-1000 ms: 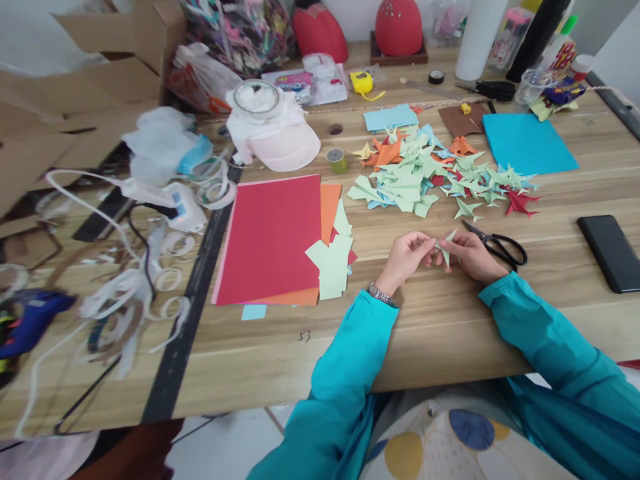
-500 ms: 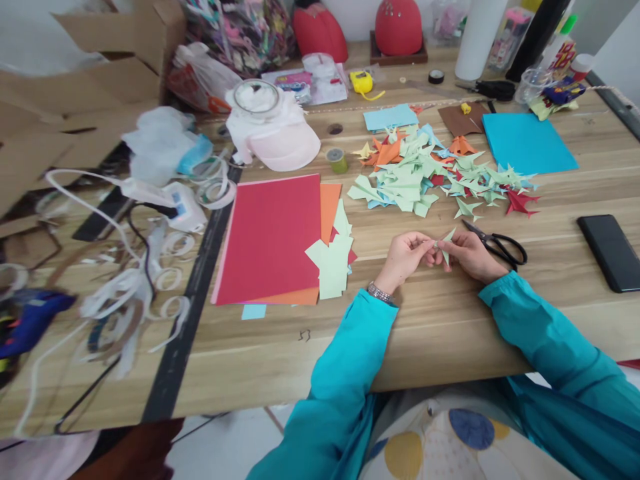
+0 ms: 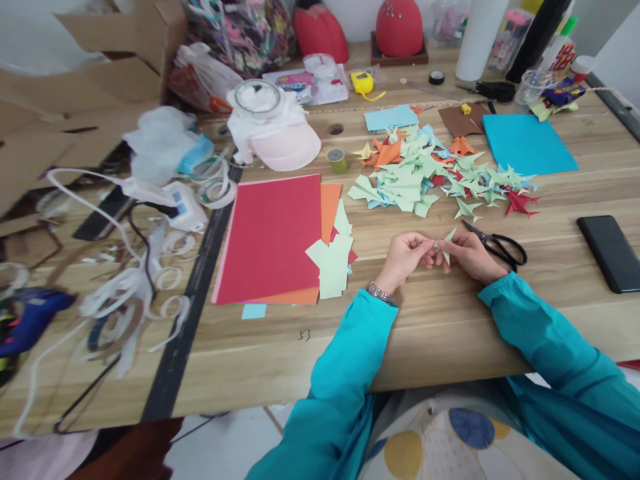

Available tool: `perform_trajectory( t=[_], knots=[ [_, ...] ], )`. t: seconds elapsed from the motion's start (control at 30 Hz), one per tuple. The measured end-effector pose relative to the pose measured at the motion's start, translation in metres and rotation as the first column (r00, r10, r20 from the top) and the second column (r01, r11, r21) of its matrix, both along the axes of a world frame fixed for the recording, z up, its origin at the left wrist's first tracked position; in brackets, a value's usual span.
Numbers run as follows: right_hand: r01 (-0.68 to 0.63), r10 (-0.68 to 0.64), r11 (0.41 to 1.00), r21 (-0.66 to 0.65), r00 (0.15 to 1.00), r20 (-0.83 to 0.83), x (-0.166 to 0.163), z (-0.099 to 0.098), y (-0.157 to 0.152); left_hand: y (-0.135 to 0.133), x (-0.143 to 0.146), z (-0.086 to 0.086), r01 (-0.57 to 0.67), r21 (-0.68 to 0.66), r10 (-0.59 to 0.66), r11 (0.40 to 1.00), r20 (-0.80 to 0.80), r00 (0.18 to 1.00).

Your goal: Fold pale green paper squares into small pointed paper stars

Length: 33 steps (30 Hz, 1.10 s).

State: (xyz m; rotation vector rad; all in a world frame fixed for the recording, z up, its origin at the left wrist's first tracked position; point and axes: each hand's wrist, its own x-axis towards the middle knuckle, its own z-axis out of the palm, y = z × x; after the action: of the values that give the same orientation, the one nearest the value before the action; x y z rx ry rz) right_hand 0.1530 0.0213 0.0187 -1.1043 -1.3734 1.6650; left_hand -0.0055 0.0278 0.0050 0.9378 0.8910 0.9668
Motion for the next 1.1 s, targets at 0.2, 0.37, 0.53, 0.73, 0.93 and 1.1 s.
perform_trajectory(
  t=[0.2, 0.37, 0.53, 0.73, 0.93, 1.1],
  knots=[
    [0.0, 0.0, 1.0, -0.003, 1.0, -0.014, 0.0004, -0.0025, 0.0004, 0.0002, -0.0016, -0.0015, 0.047, -0.005, -0.046, 0.999, 0.013, 0.999],
    [0.042, -0.044, 0.999, -0.025, 0.997, -0.069, 0.0009, -0.0069, 0.0012, 0.0, -0.0028, -0.0025, 0.093, -0.047, -0.087, 0.995, 0.116, 0.989],
    [0.062, -0.069, 0.996, -0.057, 0.991, -0.118, 0.0021, -0.0085, 0.0028, 0.0005, -0.0042, 0.0009, 0.124, -0.065, -0.112, 0.99, 0.167, 0.98],
    [0.104, -0.112, 0.992, -0.074, 0.986, -0.123, 0.0022, -0.0088, 0.0031, 0.0019, -0.0046, 0.0017, 0.076, -0.082, -0.058, 0.994, 0.2, 0.978],
    [0.064, -0.066, 0.998, -0.026, 0.993, -0.096, 0.0005, -0.0067, 0.0019, 0.0007, -0.0001, 0.0027, 0.051, 0.044, -0.052, 0.998, 0.018, 0.998],
    [0.036, -0.036, 0.999, -0.006, 0.997, -0.067, -0.0003, -0.0061, 0.0007, 0.0, 0.0016, 0.0042, 0.033, 0.078, -0.03, 0.996, -0.037, 0.999]
  ],
)
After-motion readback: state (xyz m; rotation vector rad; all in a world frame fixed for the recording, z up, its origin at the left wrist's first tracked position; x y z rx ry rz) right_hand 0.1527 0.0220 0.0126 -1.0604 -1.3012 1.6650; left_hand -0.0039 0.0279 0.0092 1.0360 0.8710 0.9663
